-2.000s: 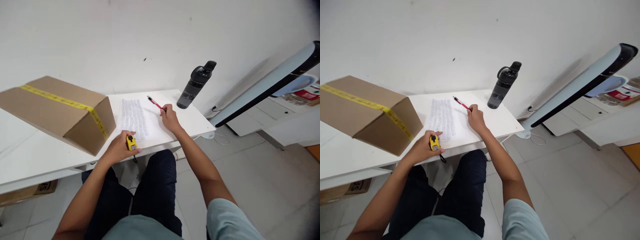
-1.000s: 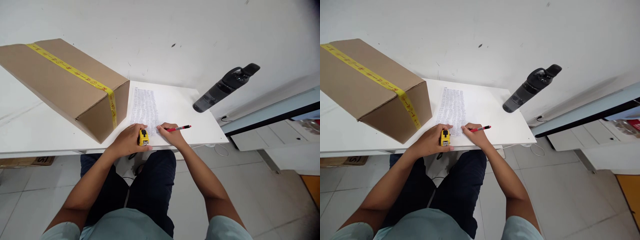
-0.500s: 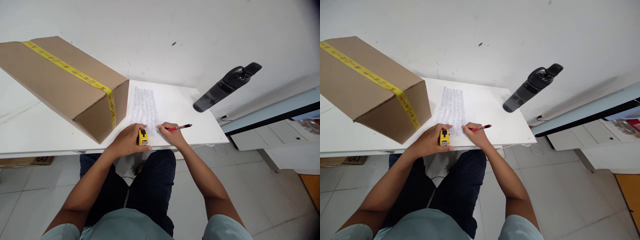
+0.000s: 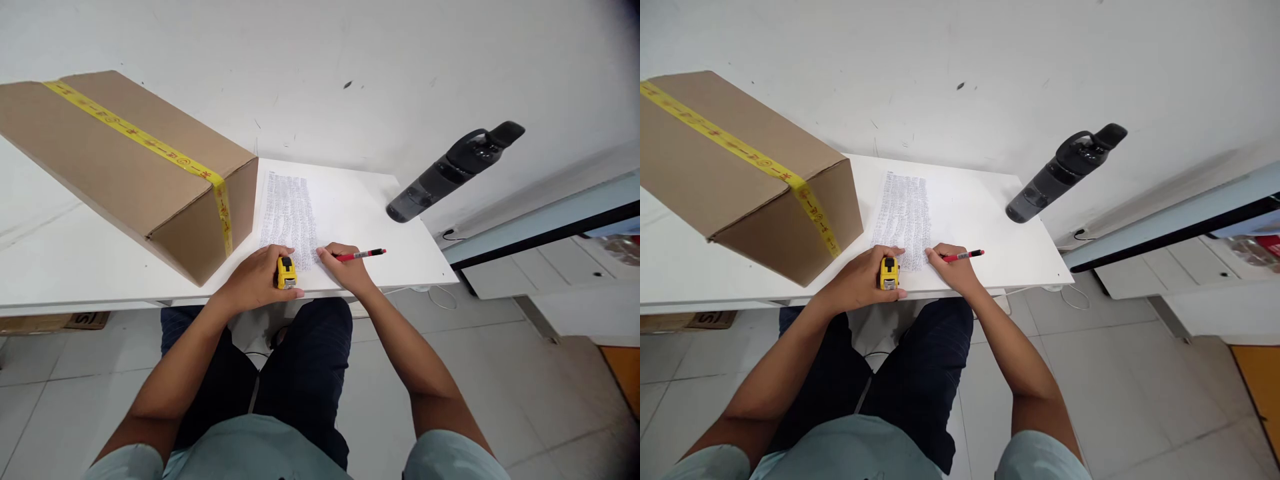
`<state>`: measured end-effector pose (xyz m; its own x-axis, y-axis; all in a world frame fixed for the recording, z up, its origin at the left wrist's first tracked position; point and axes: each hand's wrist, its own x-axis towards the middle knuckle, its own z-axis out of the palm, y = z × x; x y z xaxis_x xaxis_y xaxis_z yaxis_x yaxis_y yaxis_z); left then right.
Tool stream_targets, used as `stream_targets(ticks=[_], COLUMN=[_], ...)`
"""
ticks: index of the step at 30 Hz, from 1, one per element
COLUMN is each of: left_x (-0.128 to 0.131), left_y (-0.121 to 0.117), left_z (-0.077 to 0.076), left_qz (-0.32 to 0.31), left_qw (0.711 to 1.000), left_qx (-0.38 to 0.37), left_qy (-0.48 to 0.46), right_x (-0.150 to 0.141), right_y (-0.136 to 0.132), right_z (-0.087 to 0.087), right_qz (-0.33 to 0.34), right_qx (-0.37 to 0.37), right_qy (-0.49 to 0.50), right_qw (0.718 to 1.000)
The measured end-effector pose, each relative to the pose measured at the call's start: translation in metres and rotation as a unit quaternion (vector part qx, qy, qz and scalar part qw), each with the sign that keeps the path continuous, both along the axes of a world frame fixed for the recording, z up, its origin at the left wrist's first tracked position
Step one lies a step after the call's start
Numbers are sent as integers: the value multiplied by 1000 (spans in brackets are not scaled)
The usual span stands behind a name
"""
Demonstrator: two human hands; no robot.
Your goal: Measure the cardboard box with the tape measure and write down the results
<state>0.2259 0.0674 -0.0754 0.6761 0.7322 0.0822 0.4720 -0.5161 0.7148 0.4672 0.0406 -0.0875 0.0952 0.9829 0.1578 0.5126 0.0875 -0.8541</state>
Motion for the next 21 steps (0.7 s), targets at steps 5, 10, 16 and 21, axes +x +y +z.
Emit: stream_targets(ticks=[5, 10, 16, 21], left_x=[0, 0, 1, 1], left_y=[0, 0, -1, -1], left_z=[0, 1, 1, -1], left_qz=[-2, 0, -2, 0], left_qw=[1000, 1000, 1000, 1000], left_qx=[-2, -2, 1, 7], left_qy=[-4, -3, -6, -14], right_x=[1, 1, 3, 3], right_y=[0, 0, -1, -1], right_z=[0, 2, -2, -3], right_qz=[7, 7, -15, -10], right_qx=[-8, -8, -2, -14], right_qy=[0, 1, 3, 7], right_qw=[1000, 1000, 1000, 1000])
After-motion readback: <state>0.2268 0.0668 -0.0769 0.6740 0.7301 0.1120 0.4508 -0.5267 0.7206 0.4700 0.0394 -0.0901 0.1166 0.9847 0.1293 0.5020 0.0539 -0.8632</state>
